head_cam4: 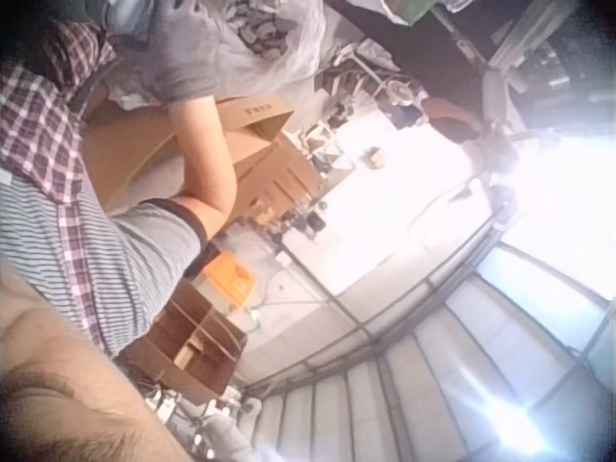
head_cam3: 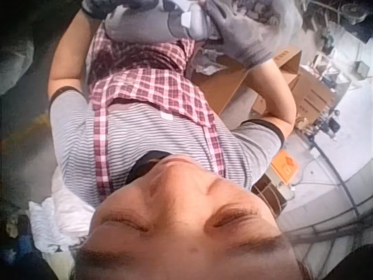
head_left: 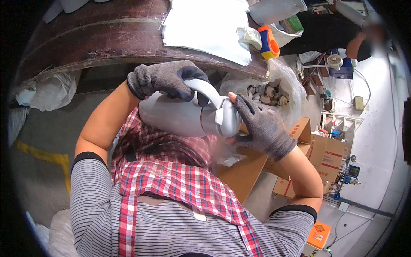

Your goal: The person assembles white electric kettles by attaching lids and placing them into cardboard boxes. The person handles each kettle one at a time, secures the lid, and packs the finished unit into a box on the table.

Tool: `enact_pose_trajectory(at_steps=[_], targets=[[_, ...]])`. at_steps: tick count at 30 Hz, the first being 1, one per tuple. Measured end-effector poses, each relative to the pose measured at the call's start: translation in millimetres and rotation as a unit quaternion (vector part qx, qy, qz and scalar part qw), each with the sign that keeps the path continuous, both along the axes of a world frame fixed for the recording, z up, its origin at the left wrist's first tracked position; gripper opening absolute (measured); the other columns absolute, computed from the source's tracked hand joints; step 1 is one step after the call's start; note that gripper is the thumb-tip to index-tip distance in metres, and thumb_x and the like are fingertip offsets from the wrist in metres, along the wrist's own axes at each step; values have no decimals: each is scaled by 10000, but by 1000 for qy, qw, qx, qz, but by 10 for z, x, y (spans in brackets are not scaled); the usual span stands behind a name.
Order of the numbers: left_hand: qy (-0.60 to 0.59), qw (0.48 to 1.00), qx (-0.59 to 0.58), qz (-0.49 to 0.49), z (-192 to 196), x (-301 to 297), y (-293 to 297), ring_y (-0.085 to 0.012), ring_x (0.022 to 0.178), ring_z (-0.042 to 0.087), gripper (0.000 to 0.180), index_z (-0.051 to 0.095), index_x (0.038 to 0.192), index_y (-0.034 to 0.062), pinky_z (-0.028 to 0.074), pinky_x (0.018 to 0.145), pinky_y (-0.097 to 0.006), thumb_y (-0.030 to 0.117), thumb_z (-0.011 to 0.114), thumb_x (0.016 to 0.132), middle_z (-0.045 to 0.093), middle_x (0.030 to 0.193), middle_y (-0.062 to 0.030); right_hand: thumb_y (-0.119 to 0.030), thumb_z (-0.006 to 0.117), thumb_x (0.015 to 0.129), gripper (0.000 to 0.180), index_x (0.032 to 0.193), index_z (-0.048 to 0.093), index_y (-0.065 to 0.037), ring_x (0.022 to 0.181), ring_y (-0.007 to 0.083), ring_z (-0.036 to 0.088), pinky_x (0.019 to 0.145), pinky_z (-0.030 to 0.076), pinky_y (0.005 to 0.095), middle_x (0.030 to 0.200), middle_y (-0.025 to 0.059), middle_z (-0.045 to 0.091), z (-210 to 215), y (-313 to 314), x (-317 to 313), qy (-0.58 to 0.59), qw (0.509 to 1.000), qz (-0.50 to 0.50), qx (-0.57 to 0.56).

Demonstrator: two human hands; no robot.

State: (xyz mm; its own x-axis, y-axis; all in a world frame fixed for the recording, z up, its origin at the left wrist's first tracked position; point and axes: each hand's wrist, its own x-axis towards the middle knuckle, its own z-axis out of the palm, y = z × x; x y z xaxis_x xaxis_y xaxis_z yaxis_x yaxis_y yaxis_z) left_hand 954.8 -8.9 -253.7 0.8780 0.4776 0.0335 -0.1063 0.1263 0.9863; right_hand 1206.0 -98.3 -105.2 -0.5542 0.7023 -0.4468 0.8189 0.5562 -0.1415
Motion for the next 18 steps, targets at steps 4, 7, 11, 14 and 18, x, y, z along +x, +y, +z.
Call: enact_pose_trajectory(at_steps=[4, 7, 11, 14, 18], targets=[[37, 998, -39, -40, 168, -15, -18, -87, 697, 603, 498, 672, 1094, -6, 516, 654, -241, 69, 651, 603, 692, 887, -33, -338, 751, 688, 862, 1447, 374, -178, 1210, 350, 529, 963, 463, 485, 1424, 191, 418, -21, -34, 13, -35, 989, 109, 88], [47, 998, -30, -39, 118, 9, 16, -87, 697, 605, 489, 678, 1081, 1, 517, 661, -245, 87, 651, 601, 694, 885, -33, -241, 657, 722, 627, 1329, 506, -205, 1271, 331, 482, 1022, 423, 502, 1428, 177, 429, -130, 24, 103, 26, 947, 270, 174], [34, 999, -20, -20, 29, 27, 10, -92, 711, 617, 473, 680, 1084, 9, 514, 670, -242, 104, 657, 621, 695, 875, -28, -274, 672, 726, 605, 1301, 519, -166, 1269, 331, 489, 1010, 433, 490, 1399, 193, 457, -20, 81, 135, 49, 934, 310, 172], [32, 999, -32, -26, 213, -22, -53, -99, 724, 628, 452, 671, 1080, 9, 509, 674, -252, 113, 667, 641, 697, 859, -45, -439, 725, 783, 780, 1390, 420, -56, 1126, 348, 595, 936, 480, 438, 1267, 207, 568, 108, -75, 209, 125, 986, 19, 111], [39, 981, 156, 105, 235, 153, -315, -140, 693, 621, 372, 653, 1013, -6, 501, 668, -299, 120, 652, 662, 661, 781, -102, -592, 687, 801, 986, 1445, 288, 40, 1074, 350, 623, 905, 483, 395, 1163, 258, 601, -2, 2, 301, 64, 944, -304, -109]])
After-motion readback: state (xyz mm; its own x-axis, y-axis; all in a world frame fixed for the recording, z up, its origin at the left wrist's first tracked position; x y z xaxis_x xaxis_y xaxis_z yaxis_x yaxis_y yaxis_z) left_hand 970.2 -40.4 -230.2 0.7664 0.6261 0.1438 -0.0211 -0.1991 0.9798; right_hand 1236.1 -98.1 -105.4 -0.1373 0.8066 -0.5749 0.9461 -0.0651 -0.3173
